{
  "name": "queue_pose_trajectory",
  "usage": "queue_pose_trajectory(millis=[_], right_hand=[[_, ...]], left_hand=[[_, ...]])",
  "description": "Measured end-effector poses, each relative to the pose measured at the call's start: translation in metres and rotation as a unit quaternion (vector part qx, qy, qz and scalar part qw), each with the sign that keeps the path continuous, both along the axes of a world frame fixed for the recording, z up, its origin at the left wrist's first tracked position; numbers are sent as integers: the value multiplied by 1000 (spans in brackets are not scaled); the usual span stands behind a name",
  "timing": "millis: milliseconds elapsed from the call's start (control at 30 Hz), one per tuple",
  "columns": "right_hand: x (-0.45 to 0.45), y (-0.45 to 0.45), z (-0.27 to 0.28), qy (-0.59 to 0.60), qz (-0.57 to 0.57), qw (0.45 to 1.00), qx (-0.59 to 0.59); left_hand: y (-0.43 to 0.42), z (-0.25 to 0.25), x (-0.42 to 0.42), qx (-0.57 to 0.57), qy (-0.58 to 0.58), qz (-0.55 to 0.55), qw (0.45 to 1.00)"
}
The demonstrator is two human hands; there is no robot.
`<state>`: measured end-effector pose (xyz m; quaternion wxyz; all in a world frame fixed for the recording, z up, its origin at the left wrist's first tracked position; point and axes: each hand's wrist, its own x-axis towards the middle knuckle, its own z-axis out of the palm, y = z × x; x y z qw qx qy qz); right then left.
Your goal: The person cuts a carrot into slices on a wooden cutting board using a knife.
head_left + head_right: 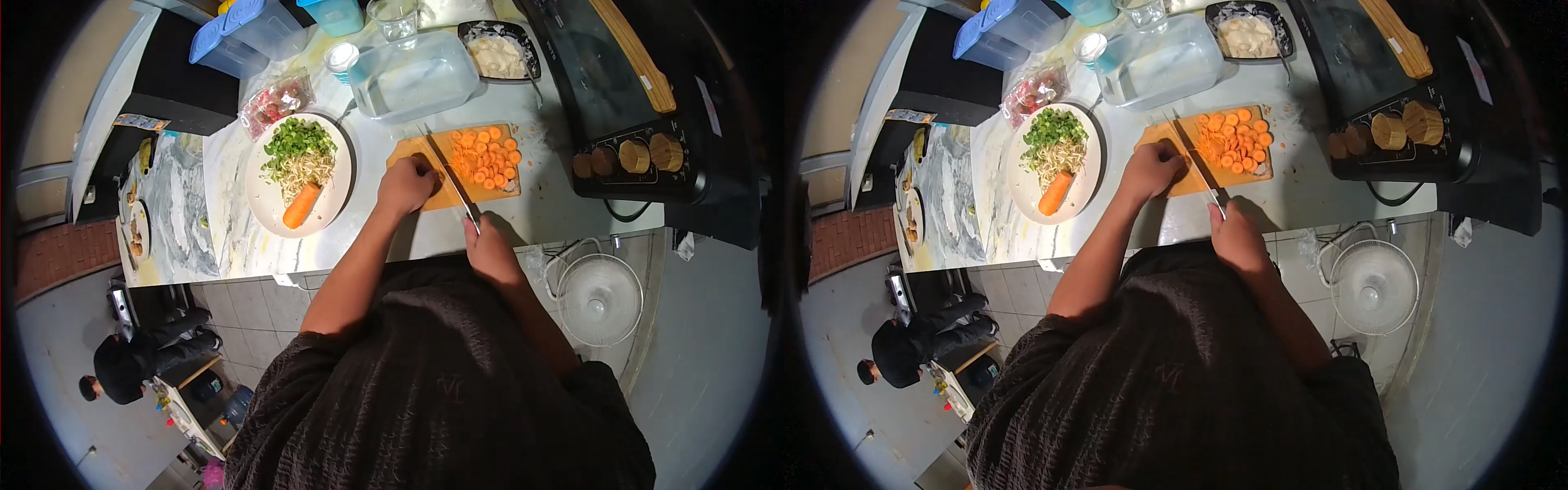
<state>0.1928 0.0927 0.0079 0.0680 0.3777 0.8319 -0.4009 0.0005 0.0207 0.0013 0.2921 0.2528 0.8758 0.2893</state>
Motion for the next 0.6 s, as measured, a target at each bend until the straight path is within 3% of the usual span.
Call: queue_pose_trajectory(millis=[600], right_hand=[[3, 4, 13, 5, -31, 999, -21]], left_hand=[[-1, 7, -5, -13, -82, 9, 996]])
